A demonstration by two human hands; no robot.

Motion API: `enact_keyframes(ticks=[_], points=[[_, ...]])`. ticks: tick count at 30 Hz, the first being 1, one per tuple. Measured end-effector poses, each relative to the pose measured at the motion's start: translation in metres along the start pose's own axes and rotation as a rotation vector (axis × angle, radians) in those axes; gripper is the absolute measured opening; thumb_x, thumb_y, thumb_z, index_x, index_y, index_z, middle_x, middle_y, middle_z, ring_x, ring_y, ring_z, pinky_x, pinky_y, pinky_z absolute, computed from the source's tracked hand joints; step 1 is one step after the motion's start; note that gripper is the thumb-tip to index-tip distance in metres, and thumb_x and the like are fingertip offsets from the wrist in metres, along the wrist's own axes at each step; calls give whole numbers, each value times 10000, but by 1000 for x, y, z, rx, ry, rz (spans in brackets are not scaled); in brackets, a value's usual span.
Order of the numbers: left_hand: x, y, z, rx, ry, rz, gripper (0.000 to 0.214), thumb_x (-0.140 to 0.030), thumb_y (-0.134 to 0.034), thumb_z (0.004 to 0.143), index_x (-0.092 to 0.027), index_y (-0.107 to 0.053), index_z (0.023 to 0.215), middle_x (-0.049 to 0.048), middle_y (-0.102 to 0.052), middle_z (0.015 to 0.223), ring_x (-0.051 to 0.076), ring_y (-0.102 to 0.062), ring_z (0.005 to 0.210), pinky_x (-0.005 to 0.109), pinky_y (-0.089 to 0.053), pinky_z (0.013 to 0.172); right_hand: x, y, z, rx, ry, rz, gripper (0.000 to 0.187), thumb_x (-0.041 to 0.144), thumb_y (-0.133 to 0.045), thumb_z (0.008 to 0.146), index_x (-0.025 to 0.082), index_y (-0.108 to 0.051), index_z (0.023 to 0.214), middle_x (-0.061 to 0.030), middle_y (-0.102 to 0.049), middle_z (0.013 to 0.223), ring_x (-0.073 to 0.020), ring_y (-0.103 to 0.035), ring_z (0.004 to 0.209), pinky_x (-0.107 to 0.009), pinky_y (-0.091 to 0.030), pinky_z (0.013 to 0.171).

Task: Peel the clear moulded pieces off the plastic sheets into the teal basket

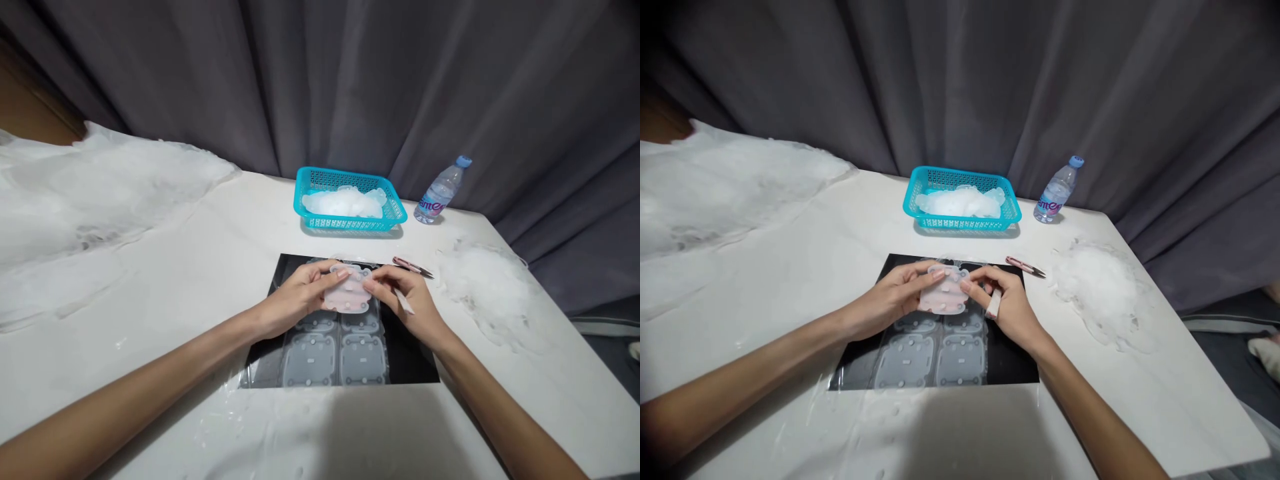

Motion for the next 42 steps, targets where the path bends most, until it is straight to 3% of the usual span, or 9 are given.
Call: enact_keyframes(ticks=[15,20,26,32,36,42], points=[[-6,-6,-5,50,11,-97,230,-294,-599,1049,-115,-704,1147,156,-766,1202,266,-771,1060,447,-590,1020,2,7,0,19,11,28,251,445,-755,888,196,-740,856,16,-586,715,-130,-464,633,-277,-360,608],[-5,-5,-4,70,69,-168,480,-449,-428,1103,-73,-646,1307,231,-771,1188,318,-771,1082,506,-562,1039,3,7,1,30,25,23,251,434,-723,922,194,-753,855,-10,-672,774,-148,-555,684,-282,-427,662],[-2,-4,-2,158,92,-269,752,-653,-275,1071,-46,-549,1420,286,-728,1265,376,-705,1223,593,-474,1115,1,7,2,58,52,21,266,427,-678,967,195,-753,859,-20,-696,802,-168,-616,753,-286,-471,730],[-1,-2,-2,193,90,-319,818,-706,-261,1048,-38,-529,1436,300,-720,1269,373,-691,1247,583,-425,1157,-1,8,2,81,59,-16,408,482,-569,1036,196,-724,790,-31,-707,833,-171,-596,796,-292,-452,788],[-1,-1,-2,190,86,-327,838,-745,-290,1024,-55,-544,1426,277,-745,1233,361,-703,1228,553,-442,1146,-8,12,3,10,6,7,554,550,-385,1093,209,-777,900,-37,-703,813,-171,-543,749,-300,-437,757],[1,-1,-2,183,93,-308,838,-766,-312,1009,-73,-571,1403,258,-760,1209,353,-712,1211,539,-481,1103,-15,16,4,-73,-7,29,560,593,-399,1073,213,-795,961,-43,-686,798,-185,-534,751,-308,-426,722]])
Point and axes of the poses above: each hand's wrist, its own z-axis towards the middle knuckle, its own y-axis out of the back of the hand, x = y × z, the point moved 6 cm from there along z, towards the middle knuckle
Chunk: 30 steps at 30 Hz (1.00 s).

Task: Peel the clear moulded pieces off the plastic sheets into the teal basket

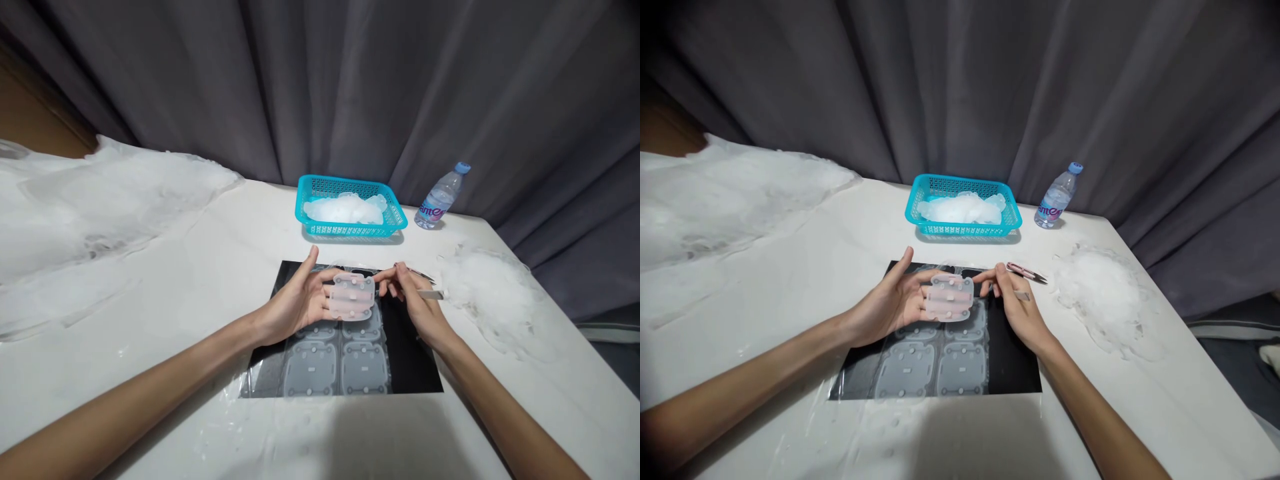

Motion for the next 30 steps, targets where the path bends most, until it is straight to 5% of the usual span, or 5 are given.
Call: enact_keyframes(ticks=[14,20,24,30], points=[[2,3,1,-32,9,39,788,-741,-321,1019,-79,-605,1337,252,-764,1199,340,-744,1140,514,-524,1055,13,-8,-2,79,57,-59,487,543,-456,1067,205,-718,833,-32,-678,787,-178,-596,765,-294,-461,750],[5,14,5,-105,-37,201,744,-746,-359,1012,-130,-575,1368,222,-738,1268,338,-700,1224,521,-485,1110,11,-9,-1,68,95,-135,307,518,-724,920,216,-737,868,-2,-622,736,-160,-518,654,-290,-422,634],[4,18,-1,-127,-179,627,507,-557,-577,1022,-222,-510,1396,168,-645,1433,304,-614,1342,502,-434,1163,32,4,44,-2,280,-263,325,530,-660,956,218,-702,875,-23,-667,829,-168,-542,714,-305,-444,708],[13,4,-13,88,-218,1361,670,-509,-754,912,-268,-501,1484,164,-513,1571,363,-516,1418,518,-398,1177,48,32,150,-185,302,-436,562,700,-477,974,207,-623,748,-65,-644,772,-224,-581,791,-370,-451,800]])
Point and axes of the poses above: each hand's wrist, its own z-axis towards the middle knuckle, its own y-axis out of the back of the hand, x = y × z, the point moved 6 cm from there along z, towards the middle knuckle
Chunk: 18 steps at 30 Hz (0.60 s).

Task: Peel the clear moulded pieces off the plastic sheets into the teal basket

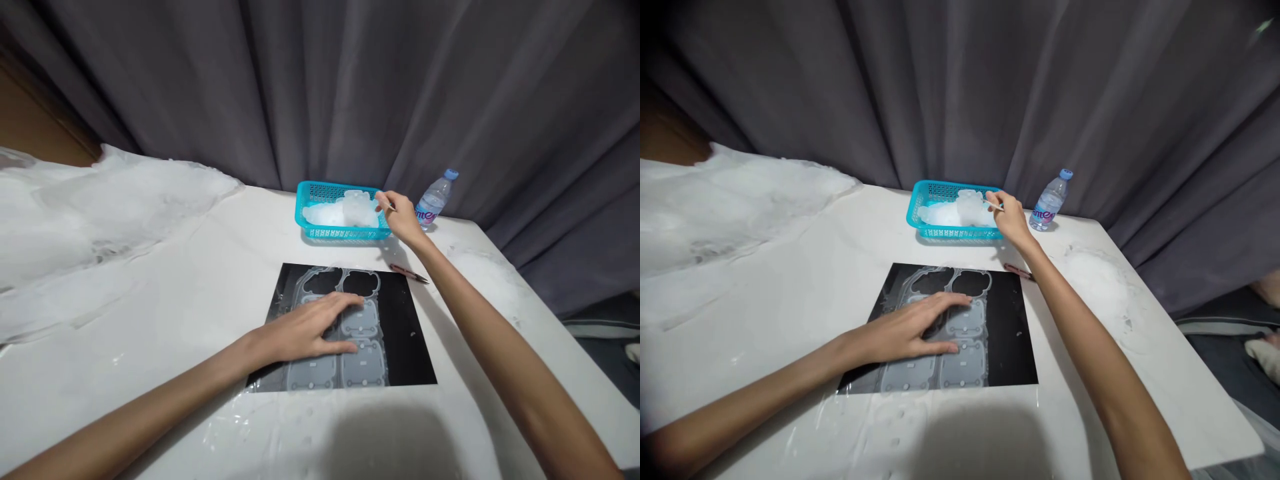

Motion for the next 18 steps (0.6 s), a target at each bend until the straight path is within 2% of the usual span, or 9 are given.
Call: enact_keyframes(ticks=[2,4,5,7,9,10,12,15,18], points=[[-2,0,1,22,-51,78,615,-521,-724,934,-271,-541,1465,144,-502,1590,360,-506,1432,497,-397,1181,-2,2,1,-30,15,-29,608,725,-392,996,213,-629,770,-94,-664,861,-257,-593,909,-413,-439,907],[-1,2,2,23,-53,86,574,-526,-709,945,-279,-567,1443,122,-508,1594,351,-506,1437,480,-396,1183,2,6,-22,-36,40,-30,635,731,-320,1017,220,-658,850,-100,-673,969,-266,-592,1008,-424,-423,979],[0,3,3,19,-44,82,579,-530,-714,940,-280,-570,1442,117,-511,1592,349,-511,1433,474,-401,1179,6,8,-39,-27,46,-19,651,723,-270,1031,226,-669,900,-94,-671,1002,-258,-599,1017,-412,-439,969],[2,6,5,7,-34,75,595,-533,-736,922,-278,-579,1435,117,-512,1592,349,-509,1433,465,-405,1173,12,9,-80,79,-2,96,663,722,-245,1038,227,-677,953,-66,-647,921,-219,-619,860,-364,-486,822],[3,7,6,-7,-39,70,599,-528,-754,907,-271,-591,1423,121,-518,1585,346,-510,1428,457,-407,1168,17,8,-120,237,-110,214,578,691,-323,1044,228,-662,975,-19,-616,781,-175,-583,659,-327,-482,675],[4,7,6,-11,-46,71,595,-524,-756,905,-268,-595,1418,123,-523,1580,344,-512,1425,453,-407,1166,21,6,-139,322,-133,229,488,647,-432,1037,226,-659,944,-4,-610,736,-169,-584,642,-319,-486,672],[5,8,7,-10,-54,90,583,-523,-749,909,-271,-598,1413,120,-518,1582,342,-508,1425,446,-405,1163,28,6,-167,414,-154,244,350,548,-605,997,223,-681,891,-20,-661,817,-172,-628,716,-311,-502,699],[10,11,11,13,-24,149,561,-539,-726,919,-275,-600,1398,111,-481,1610,351,-480,1445,445,-396,1160,34,4,-188,512,-168,299,210,429,-710,952,222,-727,922,-47,-703,971,-187,-667,855,-303,-523,749],[14,19,18,12,11,169,563,-555,-759,882,-261,-629,1344,115,-487,1605,376,-467,1449,476,-364,1178,36,1,-191,535,-147,338,158,373,-715,956,217,-737,938,-45,-702,980,-183,-674,890,-300,-537,784]])
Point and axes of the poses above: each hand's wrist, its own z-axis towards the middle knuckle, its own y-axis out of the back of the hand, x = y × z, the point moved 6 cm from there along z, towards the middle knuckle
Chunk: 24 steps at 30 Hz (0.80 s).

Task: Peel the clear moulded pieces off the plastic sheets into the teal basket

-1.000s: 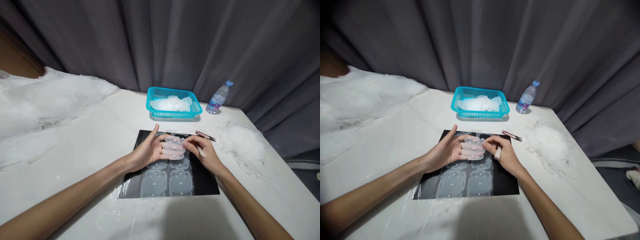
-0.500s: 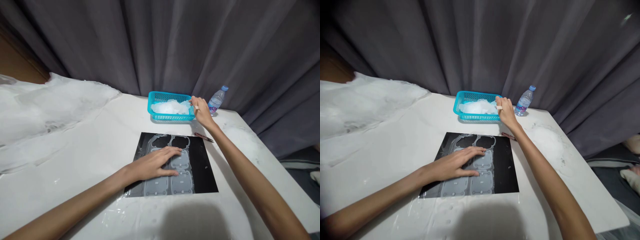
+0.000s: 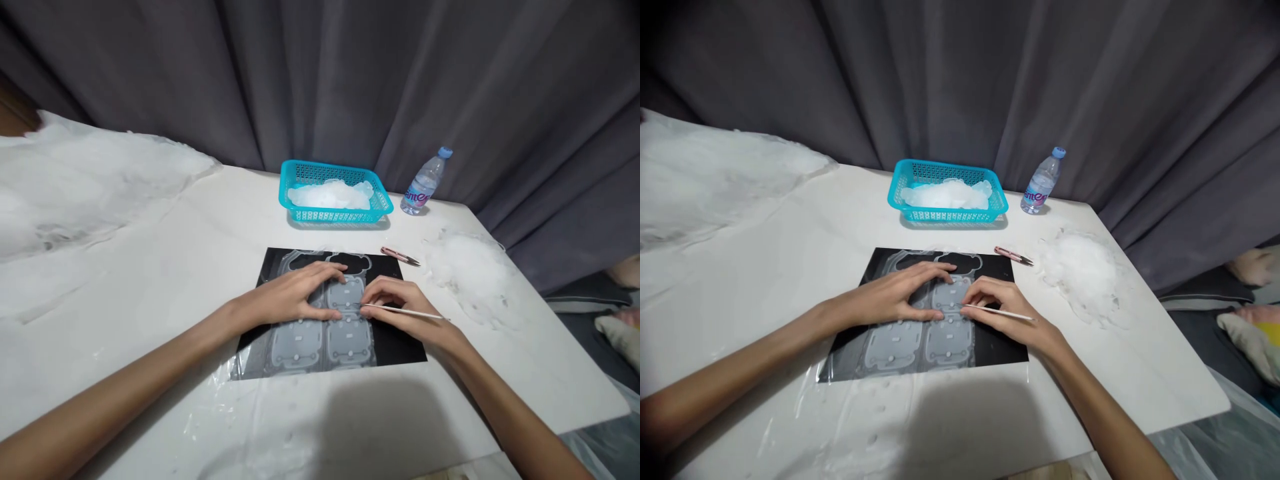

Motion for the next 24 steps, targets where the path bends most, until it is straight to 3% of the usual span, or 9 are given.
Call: enact_keyframes(ticks=[5,8,11,24], points=[[-5,7,0,-100,-41,23,580,-548,-807,832,-255,-658,1309,135,-522,1562,399,-479,1423,514,-350,1172,5,-3,2,31,95,-48,151,344,-675,991,218,-750,953,-60,-722,1007,-205,-690,946,-338,-548,851],[-17,-3,-9,-128,-115,100,536,-552,-780,860,-248,-677,1290,142,-607,1441,378,-559,1311,513,-375,1139,5,-5,-2,28,94,-96,151,344,-653,1008,229,-747,980,-57,-729,1020,-210,-697,961,-340,-543,869],[-21,-16,-16,-127,-97,152,477,-570,-722,909,-244,-699,1257,135,-656,1362,369,-596,1247,520,-384,1128,6,-8,-6,45,120,-151,155,333,-616,1033,235,-735,1020,-57,-727,1031,-216,-695,985,-350,-529,908],[-15,-22,-18,-166,-35,195,490,-620,-723,896,-275,-722,1245,97,-505,1582,345,-507,1434,522,-433,1175,8,-15,-4,97,225,-261,115,274,-579,1060,242,-682,1100,-44,-724,1098,-202,-678,1069,-344,-525,967]])
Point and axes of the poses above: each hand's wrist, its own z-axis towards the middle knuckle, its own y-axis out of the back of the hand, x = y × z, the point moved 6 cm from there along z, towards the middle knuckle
